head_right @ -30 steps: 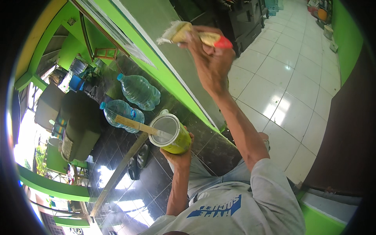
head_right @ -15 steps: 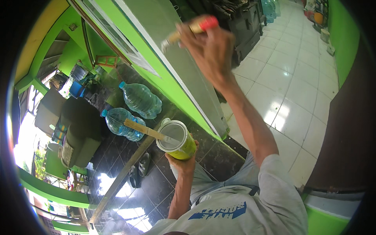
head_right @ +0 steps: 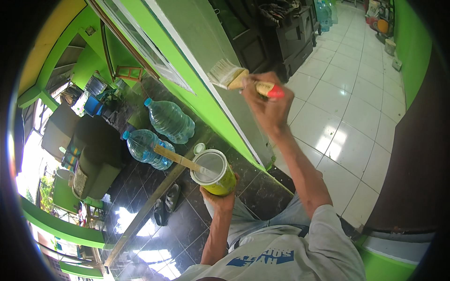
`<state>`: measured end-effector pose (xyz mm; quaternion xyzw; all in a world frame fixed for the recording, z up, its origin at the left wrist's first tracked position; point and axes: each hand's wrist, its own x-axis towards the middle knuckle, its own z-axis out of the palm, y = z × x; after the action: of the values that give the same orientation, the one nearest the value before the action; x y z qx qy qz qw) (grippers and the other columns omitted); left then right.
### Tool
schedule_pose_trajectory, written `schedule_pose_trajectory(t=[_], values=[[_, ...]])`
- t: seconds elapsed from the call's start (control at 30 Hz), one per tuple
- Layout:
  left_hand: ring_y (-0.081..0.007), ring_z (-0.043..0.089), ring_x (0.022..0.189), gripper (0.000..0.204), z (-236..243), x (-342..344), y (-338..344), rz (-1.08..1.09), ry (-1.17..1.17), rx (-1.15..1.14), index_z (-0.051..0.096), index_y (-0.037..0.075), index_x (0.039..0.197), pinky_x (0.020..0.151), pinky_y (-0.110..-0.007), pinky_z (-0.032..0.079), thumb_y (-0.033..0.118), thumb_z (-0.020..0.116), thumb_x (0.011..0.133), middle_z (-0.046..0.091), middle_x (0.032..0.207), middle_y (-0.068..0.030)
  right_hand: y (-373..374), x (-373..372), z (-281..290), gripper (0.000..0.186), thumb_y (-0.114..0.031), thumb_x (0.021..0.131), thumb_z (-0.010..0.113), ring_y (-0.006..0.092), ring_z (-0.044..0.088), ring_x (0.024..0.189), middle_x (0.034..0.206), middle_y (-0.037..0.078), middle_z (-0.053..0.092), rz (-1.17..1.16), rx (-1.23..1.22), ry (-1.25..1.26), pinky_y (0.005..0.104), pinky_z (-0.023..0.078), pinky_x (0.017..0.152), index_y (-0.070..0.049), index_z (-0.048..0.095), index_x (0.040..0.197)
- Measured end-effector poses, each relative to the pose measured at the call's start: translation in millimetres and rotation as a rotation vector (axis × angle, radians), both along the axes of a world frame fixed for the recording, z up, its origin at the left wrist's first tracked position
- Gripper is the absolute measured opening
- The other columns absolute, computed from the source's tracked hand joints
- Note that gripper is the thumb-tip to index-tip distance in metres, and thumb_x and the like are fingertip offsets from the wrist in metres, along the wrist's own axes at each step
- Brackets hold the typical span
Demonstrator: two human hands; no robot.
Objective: The person paints the white trim around a window and door frame using a paintbrush and a small paint can. They repeatedly dip the brush into the can and apply white paint to the vertical and horizontal trim pieces.
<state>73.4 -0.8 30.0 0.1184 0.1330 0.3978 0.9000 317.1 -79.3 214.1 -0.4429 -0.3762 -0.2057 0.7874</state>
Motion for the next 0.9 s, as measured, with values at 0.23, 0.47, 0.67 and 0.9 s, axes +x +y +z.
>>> schedule_pose_trajectory(t=[0.23, 0.47, 0.67, 0.9], values=[[-0.0384, 0.058, 0.124, 0.071, -2.3, -3.1, -1.1, -0.009, 0.018, 0.044, 0.052, 0.014, 0.144, 0.097, -0.059, 0.046, 0.058, 0.056, 0.089, 0.059, 0.138, -0.0174, 11.0, 15.2, 129.3, 0.019, -0.011, 0.098, 0.072, 0.0187, 0.076, 0.078, 0.092, 0.015, 0.075, -0.087, -0.013, -0.225, 0.0283, 0.061, 0.066, 0.007, 0.068, 0.103], [-0.0377, 0.057, 0.125, 0.071, 3.6, -3.8, -0.8, -0.026, 0.019, 0.096, 0.051, 0.015, 0.144, 0.096, -0.058, 0.046, 0.060, 0.054, 0.089, 0.059, 0.137, -0.0165, 17.0, 6.6, 83.7, 0.018, 0.003, 0.097, 0.068, 0.0242, 0.075, 0.095, 0.105, 0.017, 0.074, 0.121, 0.227, -0.100, 0.0332, 0.065, 0.086, 0.008, 0.064, 0.114], [-0.0377, 0.057, 0.126, 0.071, 0.3, -1.6, -1.0, 0.003, 0.021, -0.026, 0.052, 0.015, 0.143, 0.097, -0.059, 0.046, 0.059, 0.055, 0.088, 0.059, 0.138, -0.0157, -0.8, 5.1, 22.8, 0.018, -0.011, 0.095, 0.075, 0.0114, 0.072, 0.074, 0.080, 0.011, 0.073, -0.017, 0.020, -0.033, 0.0264, 0.060, 0.061, 0.005, 0.068, 0.095], [-0.0384, 0.057, 0.124, 0.071, -4.4, -7.5, 5.2, -0.008, -0.001, -0.006, 0.052, 0.014, 0.143, 0.096, -0.059, 0.046, 0.058, 0.056, 0.088, 0.059, 0.137, -0.0175, 7.1, 19.0, 153.2, 0.020, -0.014, 0.097, 0.073, 0.0137, 0.072, 0.070, 0.082, 0.013, 0.074, -0.217, -0.068, -0.296, 0.0267, 0.060, 0.061, 0.005, 0.067, 0.099]])
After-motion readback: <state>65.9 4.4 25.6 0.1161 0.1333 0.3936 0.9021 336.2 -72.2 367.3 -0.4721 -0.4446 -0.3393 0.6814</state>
